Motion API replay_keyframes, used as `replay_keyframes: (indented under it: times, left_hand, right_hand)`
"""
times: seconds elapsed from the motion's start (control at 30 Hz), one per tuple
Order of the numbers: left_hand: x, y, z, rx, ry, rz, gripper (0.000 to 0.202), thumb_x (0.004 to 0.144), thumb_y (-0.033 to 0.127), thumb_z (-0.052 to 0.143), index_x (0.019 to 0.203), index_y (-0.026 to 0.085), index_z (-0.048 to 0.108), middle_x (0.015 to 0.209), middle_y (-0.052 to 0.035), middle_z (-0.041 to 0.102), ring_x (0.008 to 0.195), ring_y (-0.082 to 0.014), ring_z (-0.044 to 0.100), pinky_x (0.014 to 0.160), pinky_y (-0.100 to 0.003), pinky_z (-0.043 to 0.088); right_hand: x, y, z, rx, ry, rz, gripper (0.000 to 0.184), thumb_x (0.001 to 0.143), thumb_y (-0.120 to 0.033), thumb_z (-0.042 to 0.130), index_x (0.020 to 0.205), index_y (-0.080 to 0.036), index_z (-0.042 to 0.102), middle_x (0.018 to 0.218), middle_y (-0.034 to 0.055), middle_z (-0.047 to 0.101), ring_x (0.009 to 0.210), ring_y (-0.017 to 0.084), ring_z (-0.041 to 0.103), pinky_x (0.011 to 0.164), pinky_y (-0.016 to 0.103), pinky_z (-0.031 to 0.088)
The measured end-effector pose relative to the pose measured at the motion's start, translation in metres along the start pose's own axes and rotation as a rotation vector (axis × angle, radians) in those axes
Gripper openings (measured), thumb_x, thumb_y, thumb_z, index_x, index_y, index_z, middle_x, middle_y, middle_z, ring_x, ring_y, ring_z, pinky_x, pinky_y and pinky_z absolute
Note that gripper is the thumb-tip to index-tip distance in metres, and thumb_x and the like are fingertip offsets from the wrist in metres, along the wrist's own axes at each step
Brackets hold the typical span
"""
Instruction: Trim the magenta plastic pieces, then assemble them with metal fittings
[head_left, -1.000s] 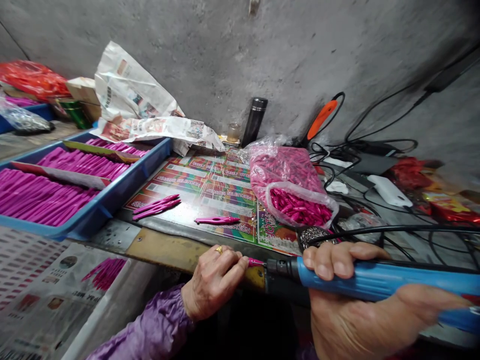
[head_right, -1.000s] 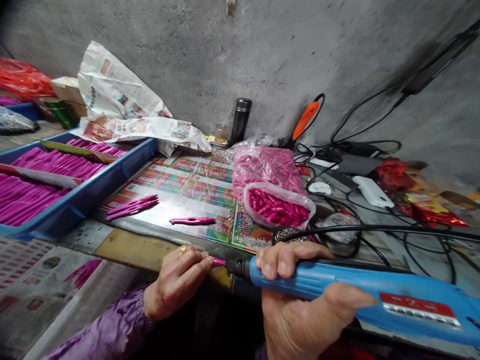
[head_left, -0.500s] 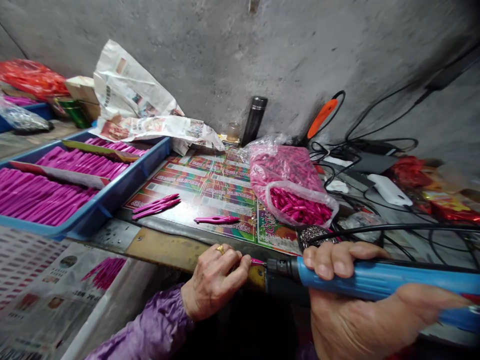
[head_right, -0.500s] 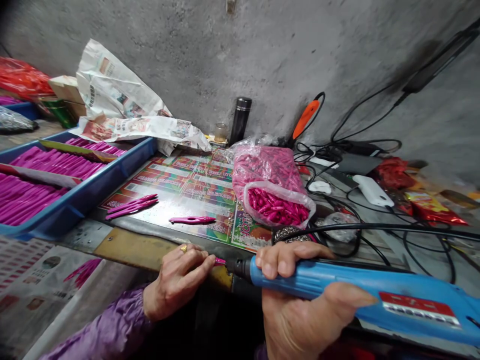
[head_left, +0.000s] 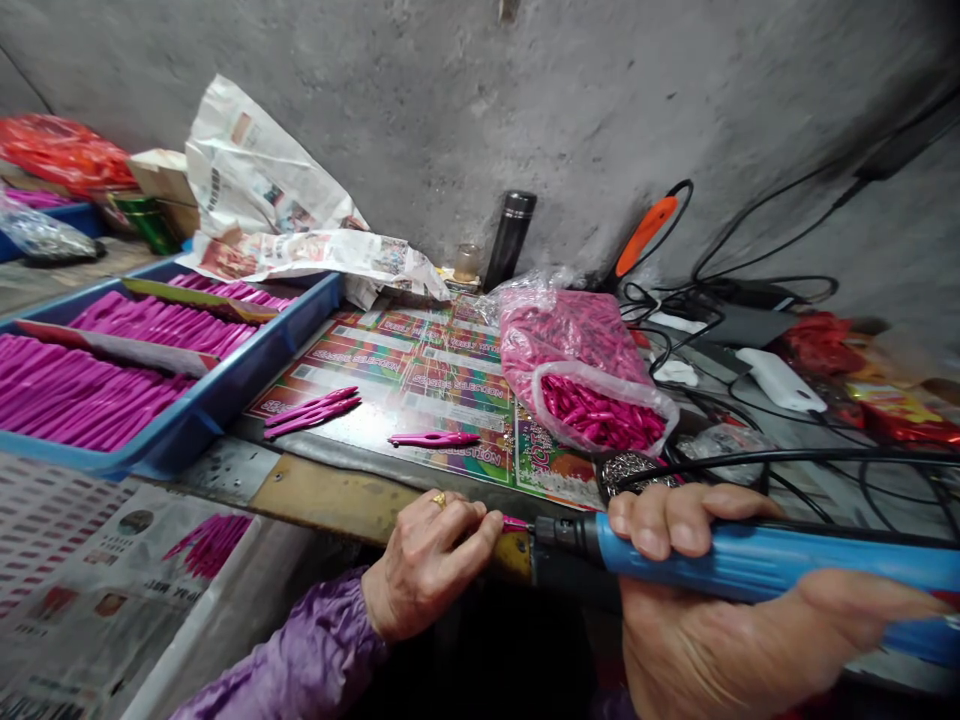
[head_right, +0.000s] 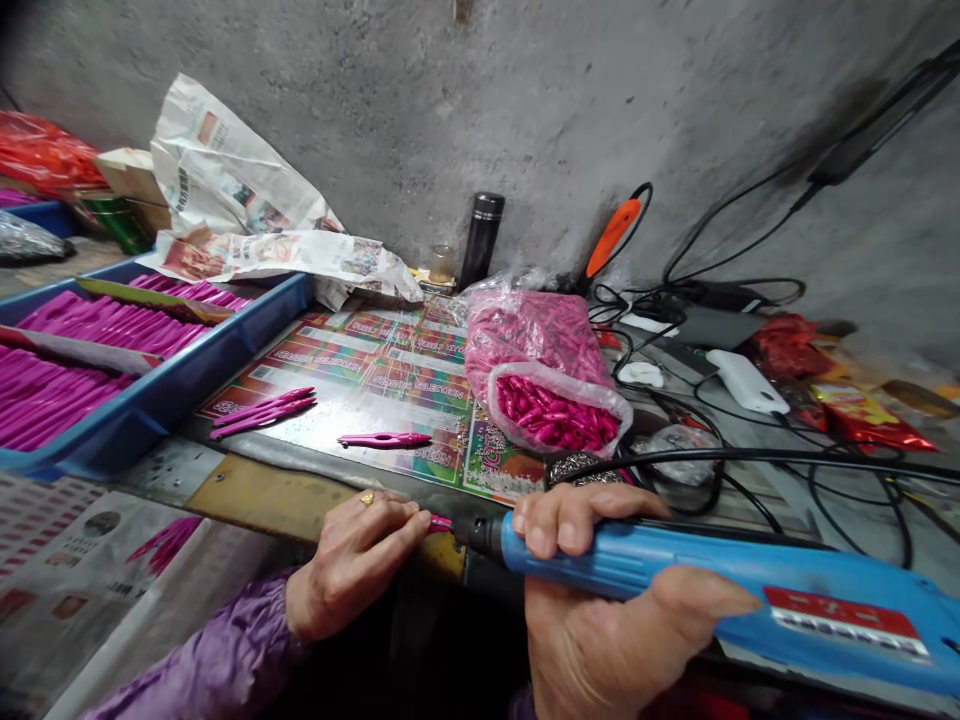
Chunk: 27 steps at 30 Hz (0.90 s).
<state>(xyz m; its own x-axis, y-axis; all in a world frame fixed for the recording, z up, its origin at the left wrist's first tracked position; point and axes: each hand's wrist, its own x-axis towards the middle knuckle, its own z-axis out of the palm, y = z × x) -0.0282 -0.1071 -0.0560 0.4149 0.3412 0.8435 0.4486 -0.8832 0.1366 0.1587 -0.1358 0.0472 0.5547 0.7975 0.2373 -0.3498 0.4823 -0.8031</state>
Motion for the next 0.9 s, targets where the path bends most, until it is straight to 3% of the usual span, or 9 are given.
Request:
replay_keyframes:
  times: [0.3, 0.73, 0.9]
  left_hand:
    - [0.0101, 0.0018, -0.0039, 0.093, -0.042, 0.02, 0.014, 0.096, 0.005, 0.054, 0.106, 0.011, 0.062, 0.079, -0.0046, 0.065, 0.069, -0.0148, 0.056, 0.064, -0.028, 0.047]
    - [0.0051, 0.0023, -0.0006, -0.05, -0.003, -0.082, 0.01, 0.095, 0.005, 0.056, 0.099, 0.013, 0.059, 0.083, -0.0058, 0.066, 0.074, -0.0148, 0.06, 0.067, -0.027, 0.048]
    - [0.0066, 0.0025, 0.0002, -0.04, 0.01, -0.084, 0.018, 0.094, 0.004, 0.057, 0.111, 0.01, 0.06, 0.082, -0.0067, 0.067, 0.069, -0.0151, 0.057, 0.064, -0.028, 0.048]
  right_hand:
    - [-0.0012, 0.001, 0.0006, -0.005, 0.017, 0.002, 0.063, 0.057, -0.081, 0.078, 0.066, -0.022, 0.054, 0.05, -0.0077, 0.044, 0.043, 0.011, 0.041, 0.048, 0.028, 0.046]
    - [-0.0028, 0.0046, 0.0075, -0.006, -0.03, -0.031, 0.064, 0.066, -0.083, 0.072, 0.064, -0.022, 0.052, 0.05, -0.0074, 0.044, 0.044, 0.011, 0.042, 0.049, 0.027, 0.046]
    - [-0.0031, 0.0051, 0.0068, -0.012, -0.037, -0.03, 0.064, 0.067, -0.082, 0.072, 0.066, -0.021, 0.053, 0.051, -0.0074, 0.044, 0.045, 0.011, 0.042, 0.049, 0.027, 0.045]
